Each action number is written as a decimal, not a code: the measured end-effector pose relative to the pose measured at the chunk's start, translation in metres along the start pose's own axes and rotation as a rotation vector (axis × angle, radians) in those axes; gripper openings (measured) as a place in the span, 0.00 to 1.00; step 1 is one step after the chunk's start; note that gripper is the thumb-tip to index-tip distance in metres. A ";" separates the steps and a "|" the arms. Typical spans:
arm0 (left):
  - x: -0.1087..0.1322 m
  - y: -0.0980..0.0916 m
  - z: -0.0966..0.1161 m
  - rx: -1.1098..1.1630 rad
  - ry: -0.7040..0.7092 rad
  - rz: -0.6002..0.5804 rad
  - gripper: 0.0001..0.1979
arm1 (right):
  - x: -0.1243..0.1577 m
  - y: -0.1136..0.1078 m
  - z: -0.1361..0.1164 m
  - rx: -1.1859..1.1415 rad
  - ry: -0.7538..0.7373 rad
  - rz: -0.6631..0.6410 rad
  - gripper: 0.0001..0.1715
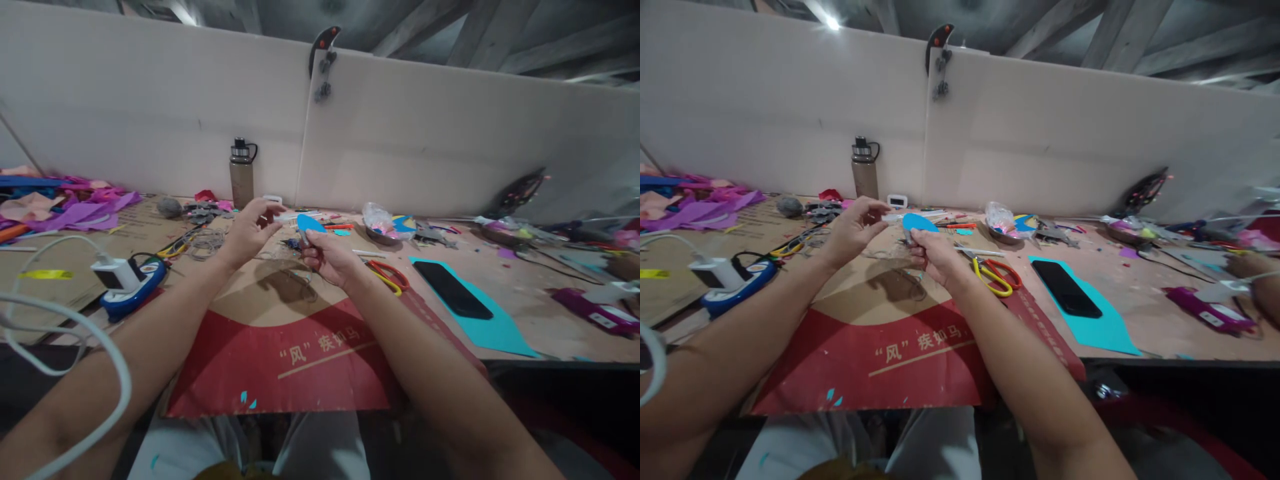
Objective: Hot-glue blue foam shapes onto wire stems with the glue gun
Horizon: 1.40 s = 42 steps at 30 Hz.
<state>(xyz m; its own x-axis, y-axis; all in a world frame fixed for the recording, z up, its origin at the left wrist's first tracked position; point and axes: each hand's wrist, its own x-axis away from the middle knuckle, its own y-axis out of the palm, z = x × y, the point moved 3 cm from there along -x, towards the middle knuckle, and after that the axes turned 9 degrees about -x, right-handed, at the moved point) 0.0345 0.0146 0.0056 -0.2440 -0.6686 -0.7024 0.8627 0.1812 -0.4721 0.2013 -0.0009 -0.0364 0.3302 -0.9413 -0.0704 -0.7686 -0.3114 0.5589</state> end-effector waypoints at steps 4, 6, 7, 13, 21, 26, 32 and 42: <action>0.001 0.007 0.006 -0.059 0.194 -0.183 0.13 | 0.003 0.003 0.004 -0.054 0.189 -0.093 0.07; 0.004 0.013 0.005 -0.022 0.166 -0.227 0.07 | 0.004 0.005 0.006 -0.062 0.237 -0.127 0.06; 0.005 0.014 0.004 -0.013 0.118 -0.220 0.07 | 0.004 0.006 0.006 -0.066 0.246 -0.135 0.06; 0.007 0.013 0.004 0.070 -0.076 -0.098 0.11 | 0.005 0.009 0.005 -0.036 0.109 -0.117 0.10; 0.009 0.023 -0.003 0.538 -0.432 -0.077 0.12 | 0.005 0.012 0.004 0.299 -0.131 0.012 0.14; 0.008 0.025 0.000 0.675 -0.521 -0.074 0.09 | 0.002 0.008 0.002 0.688 -0.344 0.078 0.11; 0.008 0.028 0.001 0.742 -0.565 -0.071 0.08 | 0.003 0.008 0.001 0.854 -0.487 0.060 0.10; 0.011 0.028 0.001 0.744 -0.498 -0.051 0.10 | 0.008 0.014 0.001 0.947 -0.519 0.061 0.10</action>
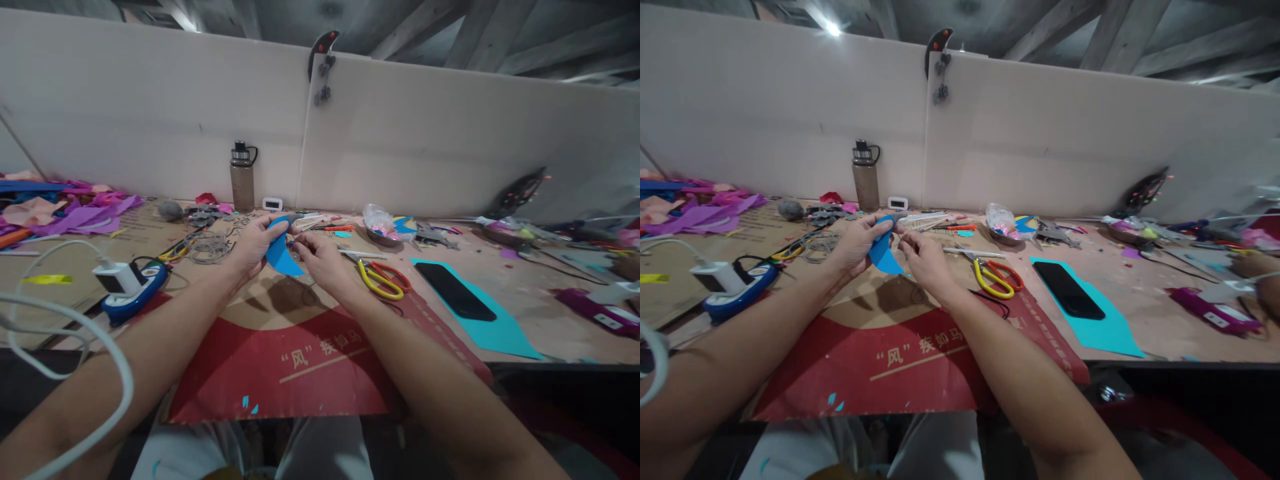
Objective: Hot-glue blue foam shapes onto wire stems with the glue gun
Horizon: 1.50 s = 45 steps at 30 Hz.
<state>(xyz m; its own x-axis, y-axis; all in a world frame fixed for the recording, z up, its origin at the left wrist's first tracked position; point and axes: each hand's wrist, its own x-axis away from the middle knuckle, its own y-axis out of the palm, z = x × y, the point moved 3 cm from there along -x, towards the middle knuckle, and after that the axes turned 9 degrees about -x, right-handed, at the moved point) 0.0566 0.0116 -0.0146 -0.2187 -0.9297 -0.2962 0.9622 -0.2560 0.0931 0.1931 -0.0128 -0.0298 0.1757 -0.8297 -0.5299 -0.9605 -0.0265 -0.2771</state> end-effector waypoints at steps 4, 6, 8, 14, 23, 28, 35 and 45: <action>0.001 -0.002 0.002 -0.176 0.159 0.067 0.10 | 0.000 0.000 0.001 -0.011 0.010 -0.008 0.10; 0.001 -0.004 0.003 -0.273 0.219 0.094 0.10 | 0.000 0.000 0.001 0.006 -0.002 -0.014 0.10; 0.002 -0.005 0.003 -0.352 0.239 0.111 0.10 | 0.001 0.001 0.001 0.031 -0.010 -0.020 0.10; 0.002 -0.007 0.003 -0.399 0.206 0.138 0.11 | 0.000 0.000 0.003 0.108 0.004 -0.023 0.09; -0.003 -0.001 -0.006 0.120 -0.021 -0.122 0.13 | -0.004 0.001 0.013 -0.054 0.071 -0.092 0.10; -0.002 0.000 -0.005 0.244 -0.050 -0.207 0.10 | -0.008 -0.007 0.012 -0.145 0.131 -0.077 0.10; 0.001 0.001 0.001 0.255 -0.049 -0.290 0.12 | -0.008 -0.017 0.003 -0.232 0.064 0.108 0.11; 0.007 0.006 0.001 -0.062 -0.019 -0.414 0.31 | -0.003 -0.025 -0.007 -0.029 -0.086 0.274 0.14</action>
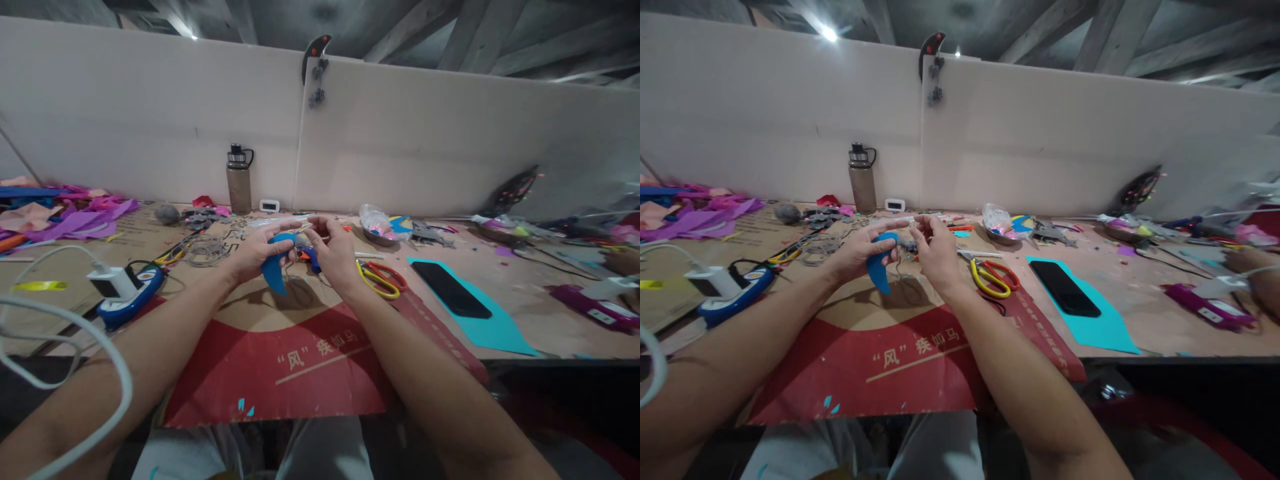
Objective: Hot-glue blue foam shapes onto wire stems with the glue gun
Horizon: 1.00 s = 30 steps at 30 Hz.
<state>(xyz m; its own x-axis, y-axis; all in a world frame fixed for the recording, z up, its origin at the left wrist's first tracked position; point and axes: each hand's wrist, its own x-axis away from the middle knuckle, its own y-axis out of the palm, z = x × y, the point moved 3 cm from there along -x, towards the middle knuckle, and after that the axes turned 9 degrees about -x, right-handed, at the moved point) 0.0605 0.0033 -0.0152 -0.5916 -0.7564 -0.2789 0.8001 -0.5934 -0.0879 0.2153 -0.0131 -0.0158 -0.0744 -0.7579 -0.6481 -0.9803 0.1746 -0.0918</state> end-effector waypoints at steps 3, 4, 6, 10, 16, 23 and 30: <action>0.002 0.002 -0.001 -0.088 -0.024 -0.027 0.32 | -0.001 -0.003 0.001 0.089 -0.044 -0.008 0.12; 0.002 0.002 -0.001 -0.117 -0.031 -0.037 0.32 | -0.002 -0.003 0.001 0.119 -0.055 -0.018 0.11; 0.003 0.004 0.000 -0.173 -0.039 -0.063 0.31 | -0.003 -0.004 0.002 0.193 -0.080 -0.040 0.10; 0.002 0.003 -0.001 -0.243 -0.041 -0.094 0.31 | -0.005 -0.007 -0.002 0.400 -0.169 -0.085 0.09; 0.003 -0.001 0.001 -0.358 -0.066 -0.102 0.25 | -0.007 -0.003 -0.004 0.499 -0.224 -0.242 0.12; 0.005 0.000 0.004 -0.170 -0.034 -0.041 0.20 | -0.013 -0.010 0.014 0.148 0.081 -0.091 0.11; -0.004 -0.022 0.001 0.159 0.036 0.258 0.14 | -0.006 -0.003 -0.004 -0.237 0.104 -0.157 0.20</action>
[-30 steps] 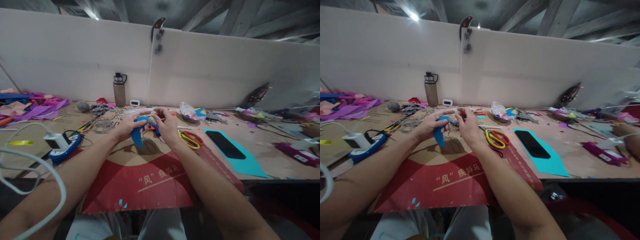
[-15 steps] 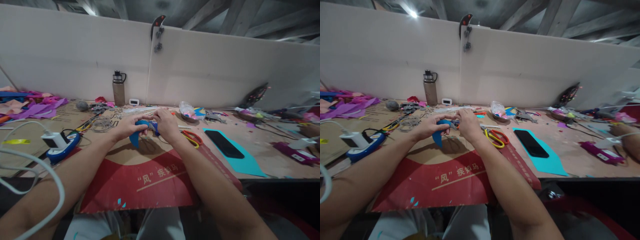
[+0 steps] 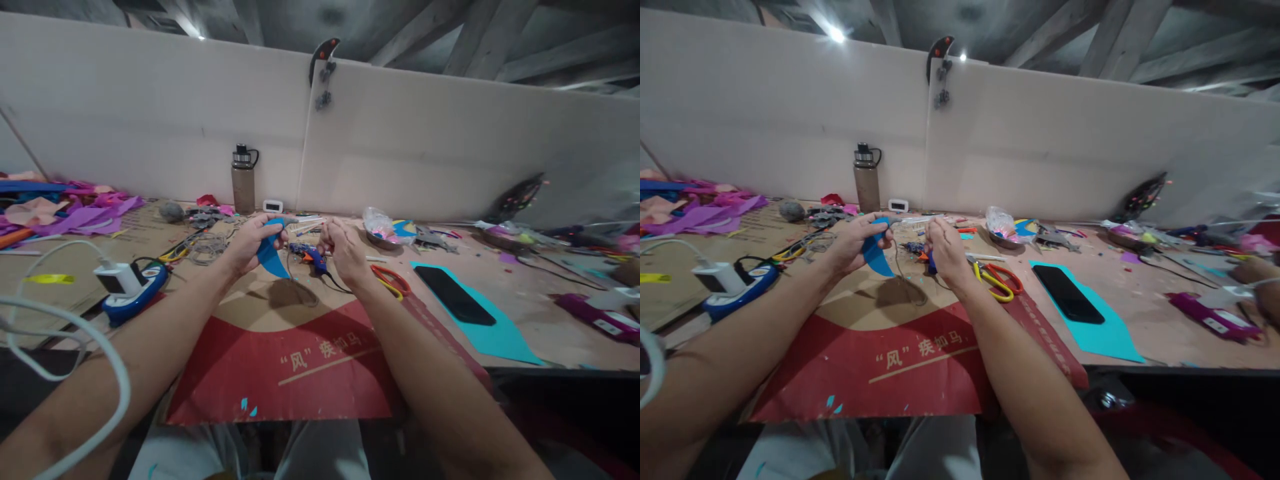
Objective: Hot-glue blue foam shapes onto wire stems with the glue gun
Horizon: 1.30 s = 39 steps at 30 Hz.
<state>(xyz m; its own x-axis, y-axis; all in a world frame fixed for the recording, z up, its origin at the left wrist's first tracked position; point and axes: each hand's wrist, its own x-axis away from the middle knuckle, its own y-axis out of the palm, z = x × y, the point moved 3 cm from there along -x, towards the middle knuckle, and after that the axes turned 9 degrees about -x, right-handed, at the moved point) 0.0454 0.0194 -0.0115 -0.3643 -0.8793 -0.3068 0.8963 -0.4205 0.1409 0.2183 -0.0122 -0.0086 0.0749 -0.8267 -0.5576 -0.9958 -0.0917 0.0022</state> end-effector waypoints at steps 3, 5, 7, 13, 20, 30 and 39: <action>-0.003 -0.006 -0.002 0.003 -0.022 0.069 0.12 | 0.012 0.019 -0.012 0.051 -0.007 -0.405 0.27; -0.003 -0.007 -0.002 -0.013 -0.033 0.112 0.11 | 0.017 0.025 -0.013 0.110 -0.010 -0.544 0.25; -0.002 -0.006 -0.002 -0.020 -0.044 0.141 0.10 | 0.014 0.023 -0.009 0.143 -0.012 -0.404 0.18; 0.001 0.004 -0.005 0.041 -0.079 0.053 0.12 | 0.004 0.017 0.015 -0.054 0.057 -0.039 0.14; -0.001 0.004 -0.005 0.128 -0.100 0.125 0.08 | 0.011 0.028 0.022 0.185 0.094 -0.152 0.12; -0.007 -0.018 -0.001 0.061 -0.022 0.362 0.04 | -0.008 -0.025 0.016 0.819 0.056 0.060 0.18; -0.007 -0.020 -0.004 -0.074 0.003 0.354 0.07 | -0.001 -0.020 0.073 0.932 0.405 -0.115 0.11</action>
<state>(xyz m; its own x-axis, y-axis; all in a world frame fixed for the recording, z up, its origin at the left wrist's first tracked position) 0.0308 0.0346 -0.0163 -0.0268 -0.9668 -0.2543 0.9827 -0.0721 0.1704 0.2338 0.0311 -0.0691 0.0124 -0.9815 -0.1912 -0.6135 0.1435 -0.7765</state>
